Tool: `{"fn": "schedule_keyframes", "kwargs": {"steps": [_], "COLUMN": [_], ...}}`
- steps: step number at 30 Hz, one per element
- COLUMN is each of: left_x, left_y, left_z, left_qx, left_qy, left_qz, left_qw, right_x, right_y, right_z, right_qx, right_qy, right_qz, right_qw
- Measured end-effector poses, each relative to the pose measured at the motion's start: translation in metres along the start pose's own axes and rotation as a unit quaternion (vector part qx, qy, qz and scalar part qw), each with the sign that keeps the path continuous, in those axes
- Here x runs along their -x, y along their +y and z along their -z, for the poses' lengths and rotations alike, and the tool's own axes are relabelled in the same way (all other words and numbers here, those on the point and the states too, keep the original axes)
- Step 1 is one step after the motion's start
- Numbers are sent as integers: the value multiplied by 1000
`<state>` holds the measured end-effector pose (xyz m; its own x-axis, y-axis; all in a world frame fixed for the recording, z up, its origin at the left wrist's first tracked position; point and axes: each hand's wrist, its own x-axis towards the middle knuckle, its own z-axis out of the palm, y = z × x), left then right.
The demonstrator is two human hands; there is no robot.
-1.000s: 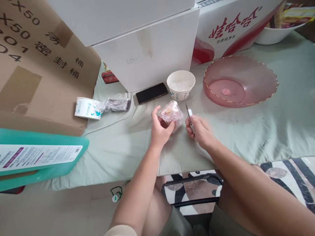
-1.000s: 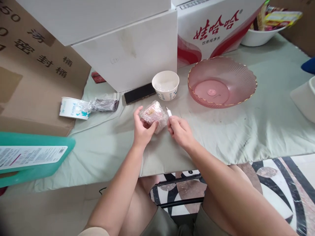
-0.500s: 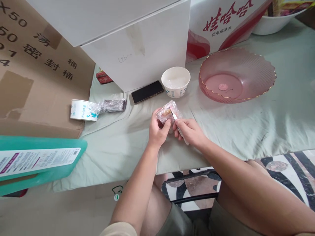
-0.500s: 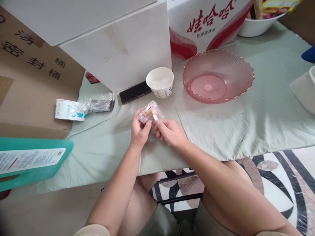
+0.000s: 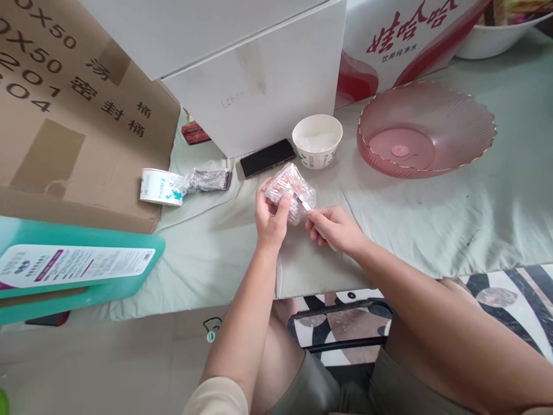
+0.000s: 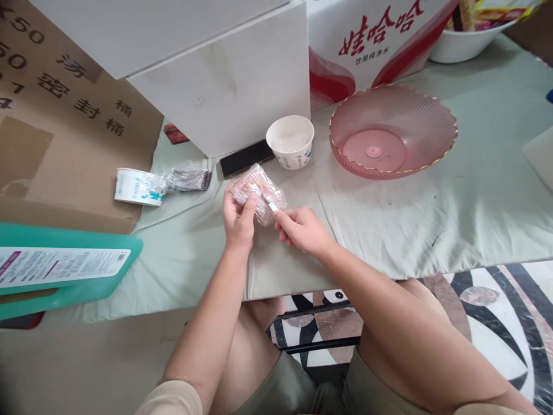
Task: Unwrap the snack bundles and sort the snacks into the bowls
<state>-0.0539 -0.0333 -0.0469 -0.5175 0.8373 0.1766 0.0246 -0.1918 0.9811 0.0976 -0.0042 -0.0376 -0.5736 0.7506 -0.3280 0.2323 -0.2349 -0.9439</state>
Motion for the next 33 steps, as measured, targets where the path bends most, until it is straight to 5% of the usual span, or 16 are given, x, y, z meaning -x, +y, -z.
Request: {"fn": "schedule_keyframes", "kwargs": {"steps": [14,21,24,27,30,33], "left_x": [-23,-15,-10,-10,-12,-12], "left_y": [5,-5,-6,-7,-7,-8], "left_z": [22,19,17,20,24,24], "left_qx": [56,0,-155,-299,-326,-324], "left_qy": [159,122,77,90,57,-20], "left_qz": [70,181,114,-4,-75,-79], "left_qw": [983,976,978,950,941,943], "right_x": [4,-7,-12,-13,-11,-12], "right_y": [0,10,16,20,22,23], "right_z": [-3,25,37,41,43,49], "right_qx": [159,298,338,360,388,408], "right_qy": [-15,176,201,213,237,267], "right_qz": [48,142,161,165,163,157], "right_qw": [986,927,905,893,876,859]}}
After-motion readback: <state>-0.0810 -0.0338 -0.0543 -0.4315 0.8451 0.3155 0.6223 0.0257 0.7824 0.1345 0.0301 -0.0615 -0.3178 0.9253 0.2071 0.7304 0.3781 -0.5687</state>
